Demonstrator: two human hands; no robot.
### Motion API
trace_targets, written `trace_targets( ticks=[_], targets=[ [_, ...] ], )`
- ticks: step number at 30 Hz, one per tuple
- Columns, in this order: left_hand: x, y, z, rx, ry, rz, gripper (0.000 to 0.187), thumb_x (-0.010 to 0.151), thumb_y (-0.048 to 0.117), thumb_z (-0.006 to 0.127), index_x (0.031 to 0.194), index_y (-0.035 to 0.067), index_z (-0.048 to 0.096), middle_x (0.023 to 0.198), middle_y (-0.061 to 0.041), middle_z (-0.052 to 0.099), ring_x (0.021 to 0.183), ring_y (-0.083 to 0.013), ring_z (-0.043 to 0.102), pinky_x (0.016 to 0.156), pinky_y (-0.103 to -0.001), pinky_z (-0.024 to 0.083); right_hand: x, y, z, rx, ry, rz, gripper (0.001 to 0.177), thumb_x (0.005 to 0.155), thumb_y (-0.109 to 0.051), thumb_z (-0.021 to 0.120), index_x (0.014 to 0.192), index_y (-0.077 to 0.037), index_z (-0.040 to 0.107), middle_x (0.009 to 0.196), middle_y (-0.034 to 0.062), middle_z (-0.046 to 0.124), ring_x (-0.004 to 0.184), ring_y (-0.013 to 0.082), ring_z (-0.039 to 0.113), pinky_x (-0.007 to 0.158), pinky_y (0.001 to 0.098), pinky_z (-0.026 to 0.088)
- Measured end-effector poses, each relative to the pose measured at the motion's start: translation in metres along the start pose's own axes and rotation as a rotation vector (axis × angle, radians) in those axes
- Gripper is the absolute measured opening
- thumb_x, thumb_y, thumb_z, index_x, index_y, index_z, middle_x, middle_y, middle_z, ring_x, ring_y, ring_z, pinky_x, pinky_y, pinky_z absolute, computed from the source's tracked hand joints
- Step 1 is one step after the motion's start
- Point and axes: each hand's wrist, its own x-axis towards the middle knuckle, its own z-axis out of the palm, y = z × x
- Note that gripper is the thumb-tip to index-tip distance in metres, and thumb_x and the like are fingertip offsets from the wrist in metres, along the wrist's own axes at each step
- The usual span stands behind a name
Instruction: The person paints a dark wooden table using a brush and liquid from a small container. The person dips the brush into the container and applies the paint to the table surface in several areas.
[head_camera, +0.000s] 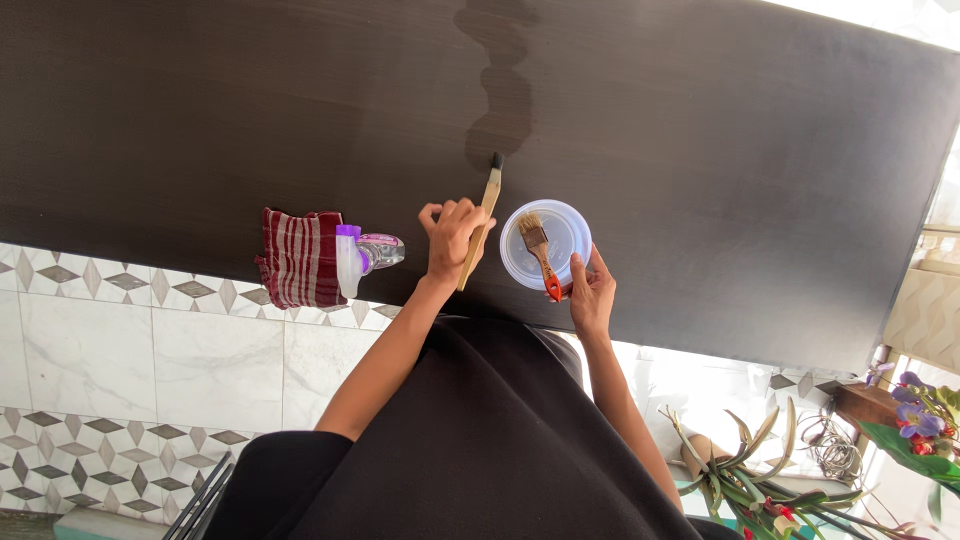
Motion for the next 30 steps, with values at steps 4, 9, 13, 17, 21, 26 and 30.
trace_targets(
  ticks=[4,9,13,17,21,26,30],
  targets=[
    [0.014,-0.005,-0.004,0.050,0.077,0.018,0.013,0.093,0.013,0.075,0.088,0.015,0.063,0.081,0.005,0.054,0.082,-0.0160,0.054,0.097,-0.046,0.028,-0.003,0.004,0.000,-0.001,0.001,0.003,0.054,0.105,-0.028,0.054,0.150,0.000,0.047,0.075,0.0128,0.073,0.055,0.0135,0.069,0.047,0.0260,0.058],
    [-0.012,-0.003,-0.026,0.046,0.031,-0.037,0.021,0.092,0.013,0.077,0.082,0.014,0.059,0.077,0.004,0.052,0.077,-0.0157,0.053,0.093,-0.044,0.028,-0.006,0.012,-0.001,0.014,0.004,-0.014,0.053,0.105,-0.029,0.054,0.149,0.001,0.047,0.074,0.0128,0.072,0.055,0.0132,0.069,0.046,0.0259,0.058],
    [-0.022,0.010,-0.016,-0.027,0.002,0.020,0.020,0.092,0.014,0.077,0.083,0.014,0.058,0.078,0.003,0.051,0.078,-0.0163,0.054,0.094,-0.044,0.028,-0.005,0.014,-0.003,0.017,0.009,-0.013,0.053,0.106,-0.029,0.055,0.149,0.001,0.049,0.075,0.0131,0.073,0.056,0.0127,0.068,0.047,0.0253,0.057],
    [-0.007,0.004,-0.008,0.025,0.066,-0.002,0.019,0.093,0.013,0.076,0.085,0.015,0.060,0.078,0.004,0.050,0.079,-0.0160,0.053,0.095,-0.044,0.028,-0.005,0.010,0.000,0.014,0.011,0.002,0.054,0.104,-0.028,0.054,0.149,0.001,0.047,0.075,0.0124,0.073,0.056,0.0124,0.070,0.048,0.0253,0.059],
    [-0.012,-0.001,-0.014,0.047,0.071,-0.075,0.023,0.094,0.014,0.076,0.082,0.014,0.057,0.078,0.004,0.050,0.079,-0.0158,0.053,0.096,-0.045,0.028,-0.007,0.012,-0.001,0.013,0.011,-0.008,0.053,0.105,-0.028,0.055,0.149,0.001,0.048,0.075,0.0129,0.072,0.056,0.0124,0.068,0.046,0.0261,0.057],
    [-0.027,0.015,-0.008,-0.048,0.000,-0.006,0.019,0.092,0.014,0.076,0.083,0.015,0.059,0.078,0.004,0.051,0.077,-0.0158,0.053,0.094,-0.046,0.027,-0.006,0.019,-0.007,0.010,0.029,-0.004,0.053,0.105,-0.027,0.056,0.149,0.002,0.049,0.075,0.0135,0.072,0.055,0.0130,0.067,0.045,0.0261,0.056],
    [-0.006,0.016,0.000,-0.035,0.023,0.058,0.015,0.091,0.011,0.075,0.085,0.016,0.062,0.079,0.004,0.053,0.080,-0.0154,0.055,0.095,-0.046,0.028,-0.010,0.019,-0.011,0.084,0.022,0.004,0.053,0.104,-0.026,0.055,0.149,0.001,0.047,0.076,0.0131,0.073,0.054,0.0135,0.069,0.046,0.0265,0.058]
  ],
)
